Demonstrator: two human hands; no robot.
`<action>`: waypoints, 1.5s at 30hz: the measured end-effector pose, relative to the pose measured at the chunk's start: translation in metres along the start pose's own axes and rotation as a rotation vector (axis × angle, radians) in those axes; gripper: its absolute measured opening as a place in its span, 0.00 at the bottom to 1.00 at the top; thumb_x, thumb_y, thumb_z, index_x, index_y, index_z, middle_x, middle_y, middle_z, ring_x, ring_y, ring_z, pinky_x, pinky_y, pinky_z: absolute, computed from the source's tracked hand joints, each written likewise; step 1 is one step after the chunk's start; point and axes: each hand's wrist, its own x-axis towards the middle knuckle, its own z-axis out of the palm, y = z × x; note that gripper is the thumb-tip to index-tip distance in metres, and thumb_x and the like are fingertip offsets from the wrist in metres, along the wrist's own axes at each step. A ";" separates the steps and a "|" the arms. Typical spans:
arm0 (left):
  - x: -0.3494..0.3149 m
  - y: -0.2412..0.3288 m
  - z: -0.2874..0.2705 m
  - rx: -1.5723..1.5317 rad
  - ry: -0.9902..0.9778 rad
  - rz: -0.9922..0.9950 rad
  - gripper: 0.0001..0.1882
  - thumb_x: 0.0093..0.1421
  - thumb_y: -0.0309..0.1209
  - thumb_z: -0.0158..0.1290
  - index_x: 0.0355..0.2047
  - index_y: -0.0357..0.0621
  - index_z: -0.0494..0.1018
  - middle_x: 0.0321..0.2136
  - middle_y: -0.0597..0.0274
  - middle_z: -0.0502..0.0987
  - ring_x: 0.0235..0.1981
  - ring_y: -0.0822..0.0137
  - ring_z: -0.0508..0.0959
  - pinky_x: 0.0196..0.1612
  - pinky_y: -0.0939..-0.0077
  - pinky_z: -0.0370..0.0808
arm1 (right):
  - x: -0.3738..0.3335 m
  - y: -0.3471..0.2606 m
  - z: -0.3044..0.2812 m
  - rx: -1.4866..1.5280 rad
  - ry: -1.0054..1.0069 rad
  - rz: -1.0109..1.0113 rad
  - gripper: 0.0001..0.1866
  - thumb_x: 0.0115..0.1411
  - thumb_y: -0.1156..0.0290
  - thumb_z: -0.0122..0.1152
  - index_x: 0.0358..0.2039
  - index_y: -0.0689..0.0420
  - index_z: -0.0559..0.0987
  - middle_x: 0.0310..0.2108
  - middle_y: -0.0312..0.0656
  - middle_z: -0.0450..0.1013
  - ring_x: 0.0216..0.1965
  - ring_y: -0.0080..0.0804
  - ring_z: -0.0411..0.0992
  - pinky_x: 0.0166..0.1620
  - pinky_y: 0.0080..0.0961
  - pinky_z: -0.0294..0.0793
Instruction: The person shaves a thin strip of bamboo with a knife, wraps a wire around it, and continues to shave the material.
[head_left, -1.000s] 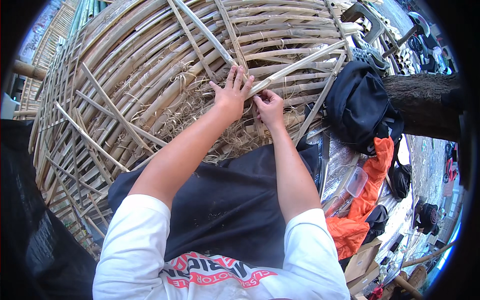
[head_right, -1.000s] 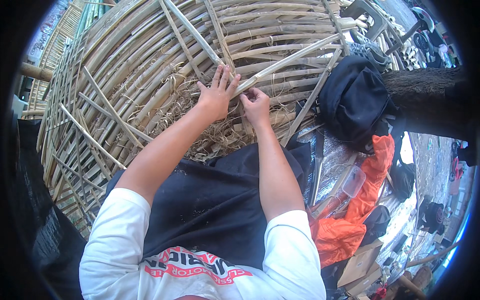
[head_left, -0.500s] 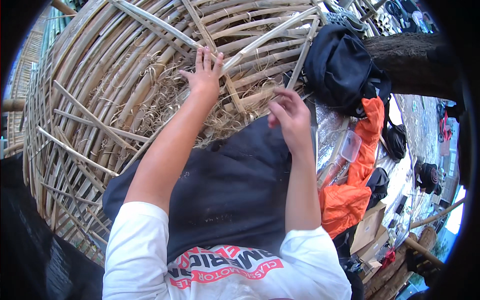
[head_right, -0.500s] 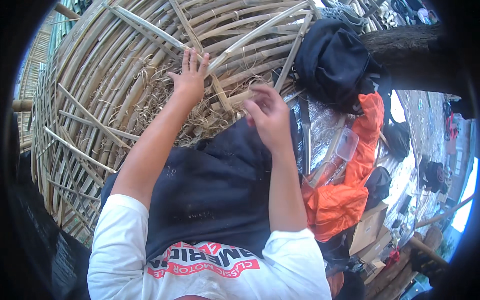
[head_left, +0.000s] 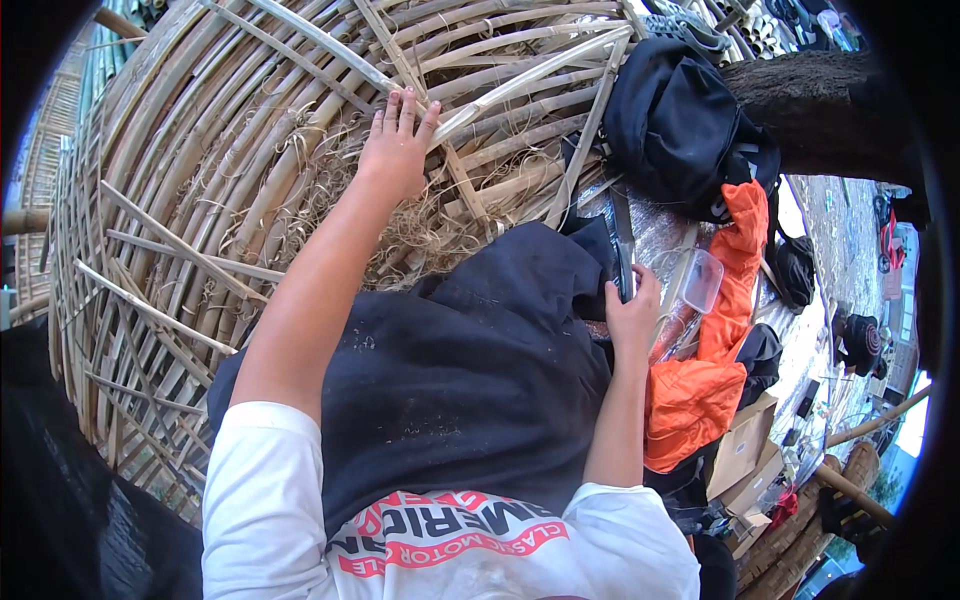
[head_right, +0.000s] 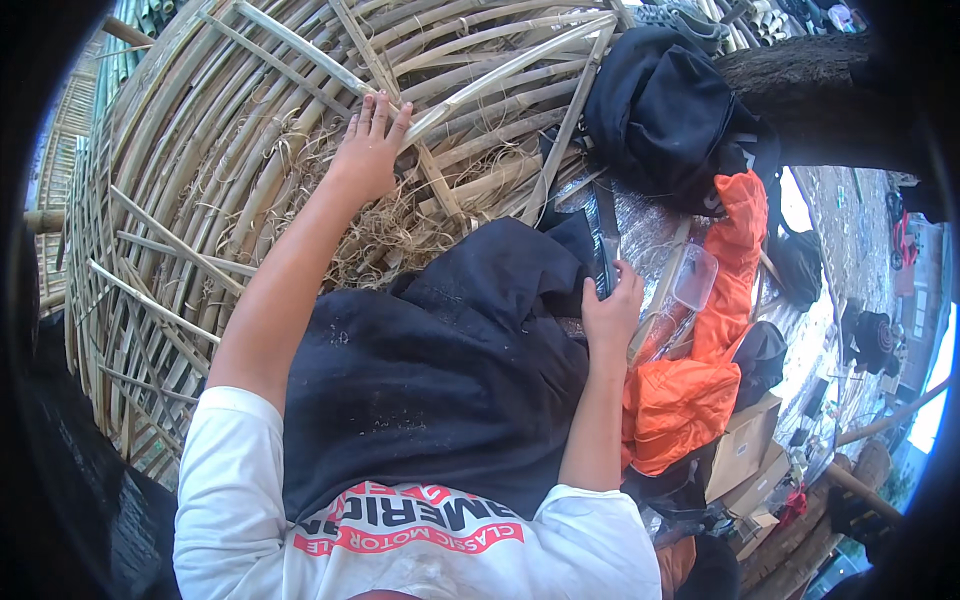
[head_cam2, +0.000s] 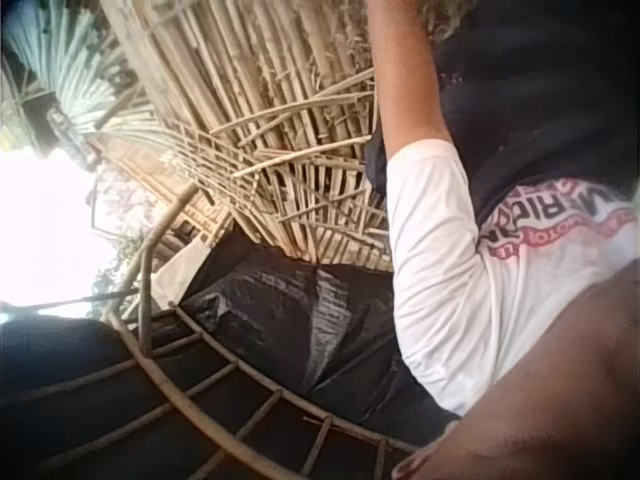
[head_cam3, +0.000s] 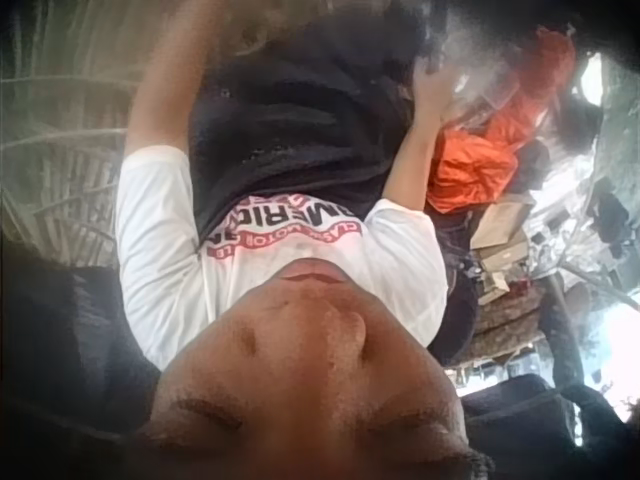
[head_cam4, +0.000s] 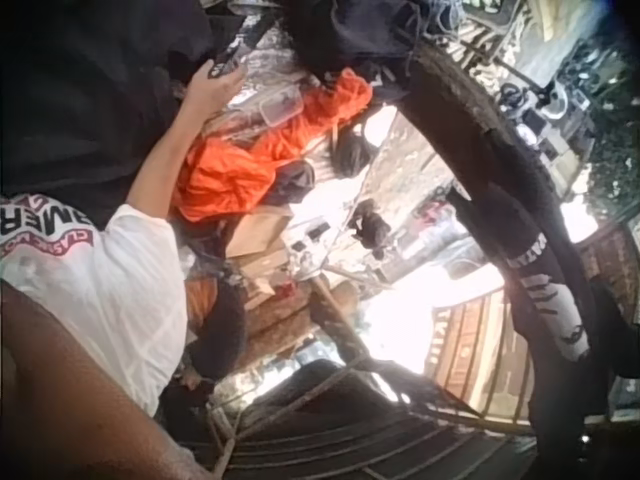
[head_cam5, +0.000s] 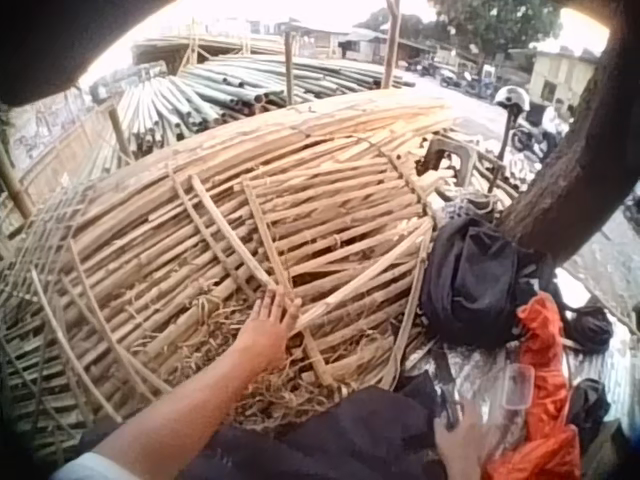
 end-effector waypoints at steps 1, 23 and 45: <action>0.000 0.000 0.001 0.001 -0.002 0.005 0.53 0.54 0.32 0.58 0.73 0.52 0.37 0.72 0.40 0.36 0.73 0.44 0.40 0.72 0.55 0.46 | 0.000 0.005 -0.001 -0.071 0.003 -0.007 0.27 0.52 0.68 0.67 0.52 0.60 0.72 0.45 0.53 0.70 0.50 0.52 0.70 0.55 0.40 0.68; 0.007 -0.008 0.017 -0.055 0.144 0.099 0.60 0.45 0.35 0.64 0.72 0.47 0.38 0.70 0.31 0.39 0.72 0.36 0.40 0.70 0.50 0.52 | 0.072 0.134 -0.090 -0.158 0.143 0.258 0.15 0.55 0.72 0.59 0.44 0.57 0.82 0.40 0.50 0.79 0.41 0.42 0.79 0.46 0.36 0.76; -0.054 0.014 -0.035 -0.375 0.469 0.183 0.47 0.56 0.37 0.60 0.72 0.54 0.47 0.71 0.41 0.45 0.72 0.43 0.42 0.71 0.49 0.44 | 0.111 0.134 -0.070 -0.367 -0.052 0.115 0.10 0.52 0.75 0.60 0.35 0.58 0.85 0.34 0.53 0.80 0.38 0.49 0.79 0.45 0.38 0.78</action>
